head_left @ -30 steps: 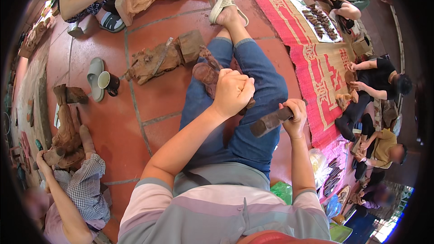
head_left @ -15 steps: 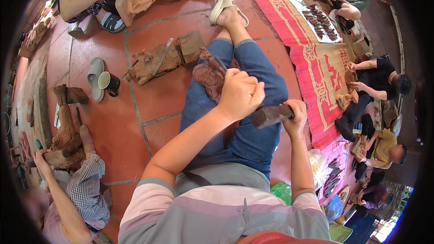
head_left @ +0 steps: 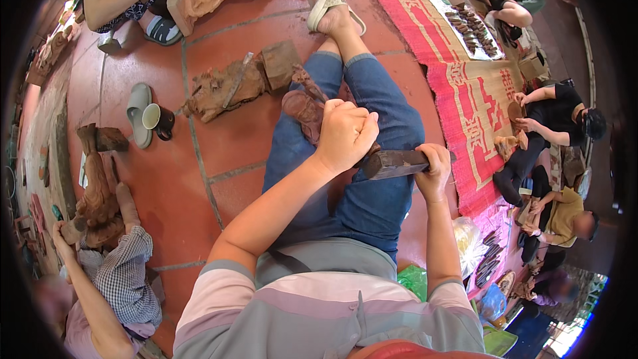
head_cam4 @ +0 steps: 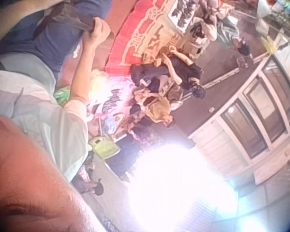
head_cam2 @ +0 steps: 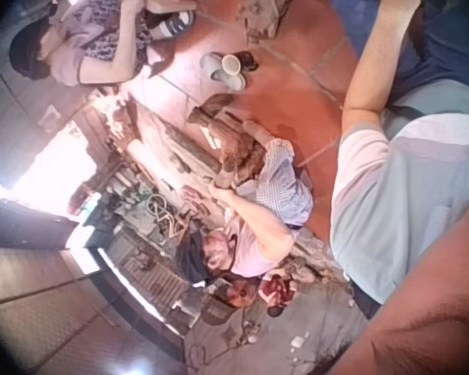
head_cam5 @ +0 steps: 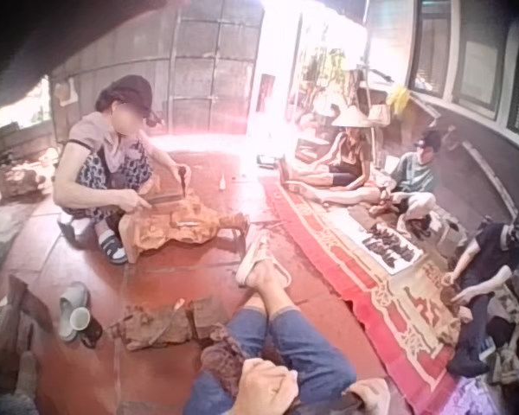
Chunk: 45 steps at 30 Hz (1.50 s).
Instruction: The person is carving a piece of wood using a chisel and mallet. They are seated on the floor, holding the wood between their legs and striking the chisel with the mallet to shape the wood.
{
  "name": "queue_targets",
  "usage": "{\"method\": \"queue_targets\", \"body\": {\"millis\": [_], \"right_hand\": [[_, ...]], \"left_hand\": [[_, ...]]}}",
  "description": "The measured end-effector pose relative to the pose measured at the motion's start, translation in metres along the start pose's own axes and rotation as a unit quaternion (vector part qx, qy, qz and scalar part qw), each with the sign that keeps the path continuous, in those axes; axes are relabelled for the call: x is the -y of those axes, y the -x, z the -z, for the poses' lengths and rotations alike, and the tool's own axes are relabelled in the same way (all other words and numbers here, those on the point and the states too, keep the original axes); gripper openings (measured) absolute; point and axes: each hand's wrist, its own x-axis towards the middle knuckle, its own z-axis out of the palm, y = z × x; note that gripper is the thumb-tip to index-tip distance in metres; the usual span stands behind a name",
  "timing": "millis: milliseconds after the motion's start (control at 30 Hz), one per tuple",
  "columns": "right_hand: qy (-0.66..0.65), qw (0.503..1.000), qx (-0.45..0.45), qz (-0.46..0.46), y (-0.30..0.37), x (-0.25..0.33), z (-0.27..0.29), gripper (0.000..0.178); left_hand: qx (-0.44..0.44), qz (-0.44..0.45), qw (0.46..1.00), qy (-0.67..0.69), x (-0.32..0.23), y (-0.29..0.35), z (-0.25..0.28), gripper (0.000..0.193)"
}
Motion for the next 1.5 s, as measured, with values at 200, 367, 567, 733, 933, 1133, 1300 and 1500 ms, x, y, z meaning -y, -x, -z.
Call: {"method": "queue_targets", "body": {"millis": [200,367,567,733,933,1133,1300,1500], "right_hand": [[-0.003,1.000,0.002,-0.009,-0.002,0.004,-0.001,0.025],[-0.019,1.000,-0.023,0.006,0.001,0.003,0.001,0.025],[-0.025,0.999,-0.029,-0.004,0.004,0.000,0.004,0.030],[-0.054,0.997,-0.040,-0.040,0.006,0.000,0.005,0.032],[-0.092,0.989,-0.040,-0.109,0.007,-0.006,0.000,0.031],[-0.088,0.989,-0.032,-0.110,0.009,-0.010,-0.001,0.030],[-0.031,0.993,-0.004,-0.117,0.001,-0.003,0.002,0.028],[-0.047,0.995,-0.002,-0.091,0.004,-0.004,0.003,0.027]], "left_hand": [[-0.001,-0.011,1.000,-0.009,0.001,0.000,0.002,0.037],[-0.017,-0.027,0.999,0.008,-0.002,-0.001,0.000,0.036],[0.018,-0.079,0.997,-0.016,-0.022,-0.008,-0.001,0.035],[0.018,-0.008,0.999,-0.027,-0.013,-0.006,-0.008,0.039],[0.017,0.052,0.998,-0.020,-0.008,-0.019,-0.005,0.042],[0.026,0.071,0.997,-0.014,-0.007,-0.023,-0.006,0.043],[0.011,0.047,0.998,-0.040,-0.005,-0.021,-0.013,0.040],[0.026,0.062,0.995,-0.068,-0.005,-0.023,-0.015,0.042]]}}
